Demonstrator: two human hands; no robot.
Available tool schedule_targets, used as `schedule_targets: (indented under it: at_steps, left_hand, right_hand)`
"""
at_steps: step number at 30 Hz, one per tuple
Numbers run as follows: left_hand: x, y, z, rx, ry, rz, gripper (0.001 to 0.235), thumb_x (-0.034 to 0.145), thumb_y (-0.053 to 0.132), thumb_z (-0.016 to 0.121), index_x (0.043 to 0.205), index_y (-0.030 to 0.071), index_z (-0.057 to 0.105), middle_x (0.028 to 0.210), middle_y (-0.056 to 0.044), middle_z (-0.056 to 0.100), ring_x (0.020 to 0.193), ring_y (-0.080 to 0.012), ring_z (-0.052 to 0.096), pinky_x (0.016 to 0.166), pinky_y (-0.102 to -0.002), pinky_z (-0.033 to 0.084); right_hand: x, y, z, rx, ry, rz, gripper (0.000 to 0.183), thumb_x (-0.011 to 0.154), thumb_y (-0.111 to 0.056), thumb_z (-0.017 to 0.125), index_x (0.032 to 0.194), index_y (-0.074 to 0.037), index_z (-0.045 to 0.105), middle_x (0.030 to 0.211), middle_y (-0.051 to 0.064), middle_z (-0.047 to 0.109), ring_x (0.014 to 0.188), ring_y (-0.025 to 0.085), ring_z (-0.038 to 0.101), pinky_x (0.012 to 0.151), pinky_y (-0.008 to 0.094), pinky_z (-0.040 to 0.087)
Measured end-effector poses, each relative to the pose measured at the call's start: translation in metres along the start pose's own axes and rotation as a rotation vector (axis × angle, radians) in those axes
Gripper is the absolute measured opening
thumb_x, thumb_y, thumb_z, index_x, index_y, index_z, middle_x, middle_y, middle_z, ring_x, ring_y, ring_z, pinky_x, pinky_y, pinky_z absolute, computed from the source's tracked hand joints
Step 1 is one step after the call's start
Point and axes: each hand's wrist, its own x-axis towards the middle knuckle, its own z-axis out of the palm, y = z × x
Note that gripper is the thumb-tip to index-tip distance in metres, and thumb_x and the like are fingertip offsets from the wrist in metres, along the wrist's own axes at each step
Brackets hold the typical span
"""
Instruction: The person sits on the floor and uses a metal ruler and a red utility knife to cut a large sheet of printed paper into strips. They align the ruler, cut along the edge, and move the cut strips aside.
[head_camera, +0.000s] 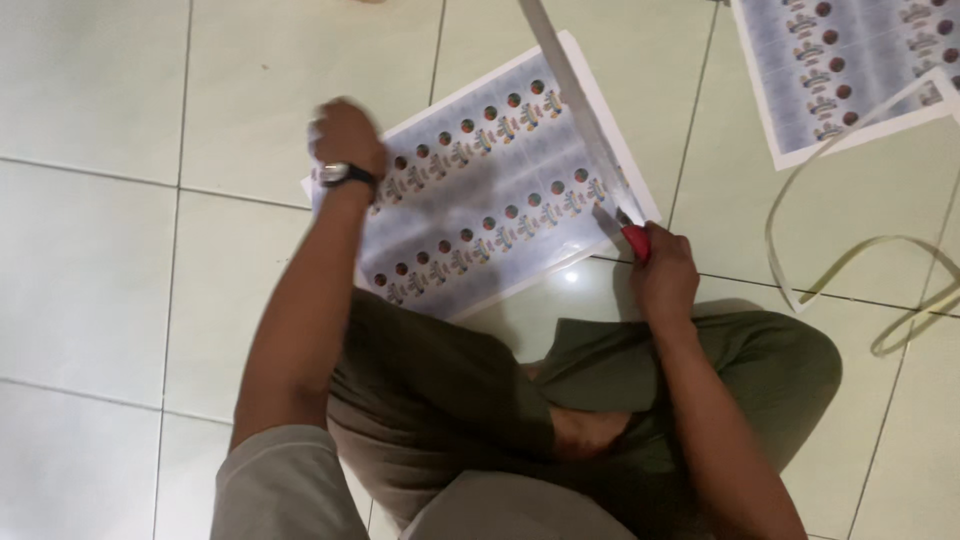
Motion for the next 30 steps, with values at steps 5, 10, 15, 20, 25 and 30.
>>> schedule_targets:
  at_steps: [5, 10, 15, 20, 25, 30]
  left_hand:
    - [0.024, -0.084, 0.057, -0.167, -0.011, -0.173, 0.037, 0.084, 0.030, 0.078, 0.113, 0.008, 0.073, 0.109, -0.016, 0.062, 0.104, -0.0427, 0.068, 0.078, -0.054, 0.060]
    - [0.033, -0.082, 0.085, -0.327, -0.020, -0.300, 0.040, 0.103, 0.038, 0.064, 0.124, 0.003, 0.067, 0.120, -0.020, 0.060, 0.113, -0.0449, 0.063, 0.091, -0.056, 0.053]
    - [0.034, -0.091, 0.078, -0.380, -0.021, -0.295, 0.053, 0.092, 0.036, 0.081, 0.119, -0.001, 0.054, 0.117, -0.024, 0.066, 0.115, -0.0496, 0.063, 0.094, -0.060, 0.046]
    - [0.023, -0.095, 0.055, -0.441, -0.095, -0.169, 0.063, 0.082, 0.027, 0.091, 0.118, -0.011, 0.058, 0.114, -0.028, 0.067, 0.113, -0.0509, 0.066, 0.094, -0.059, 0.054]
    - [0.029, -0.096, 0.062, -0.421, -0.110, -0.181, 0.085, 0.071, 0.029, 0.101, 0.127, -0.008, 0.049, 0.132, -0.031, 0.054, 0.123, -0.0524, 0.061, 0.106, -0.060, 0.052]
    - [0.023, -0.098, 0.057, -0.509, -0.106, -0.220, 0.087, 0.072, 0.025, 0.100, 0.124, -0.006, 0.038, 0.123, -0.030, 0.059, 0.117, -0.0542, 0.063, 0.096, -0.068, 0.050]
  right_hand:
    - [0.002, -0.019, -0.016, 0.003, -0.103, 0.137, 0.045, 0.095, -0.005, 0.073, 0.139, -0.005, 0.067, 0.115, 0.019, 0.063, 0.108, 0.043, 0.068, 0.090, 0.055, 0.056]
    - [-0.002, -0.023, -0.022, -0.023, -0.105, 0.131, 0.046, 0.094, -0.006, 0.073, 0.140, -0.003, 0.066, 0.116, 0.020, 0.063, 0.111, 0.045, 0.066, 0.090, 0.058, 0.055]
    - [-0.002, -0.029, -0.026, 0.007, -0.076, 0.094, 0.044, 0.095, -0.004, 0.075, 0.138, -0.001, 0.066, 0.114, 0.020, 0.066, 0.114, 0.040, 0.065, 0.090, 0.053, 0.056]
    - [-0.002, -0.035, -0.029, 0.003, -0.077, 0.082, 0.044, 0.094, -0.002, 0.075, 0.137, 0.001, 0.065, 0.117, 0.023, 0.065, 0.117, 0.042, 0.064, 0.088, 0.057, 0.056]
    - [-0.002, -0.037, -0.032, -0.037, -0.077, 0.046, 0.043, 0.094, -0.001, 0.075, 0.135, 0.003, 0.065, 0.118, 0.024, 0.067, 0.119, 0.041, 0.063, 0.088, 0.054, 0.057]
    - [0.001, -0.051, -0.042, -0.002, -0.081, 0.047, 0.042, 0.093, -0.006, 0.077, 0.131, 0.006, 0.065, 0.122, 0.022, 0.067, 0.122, 0.039, 0.056, 0.086, 0.056, 0.057]
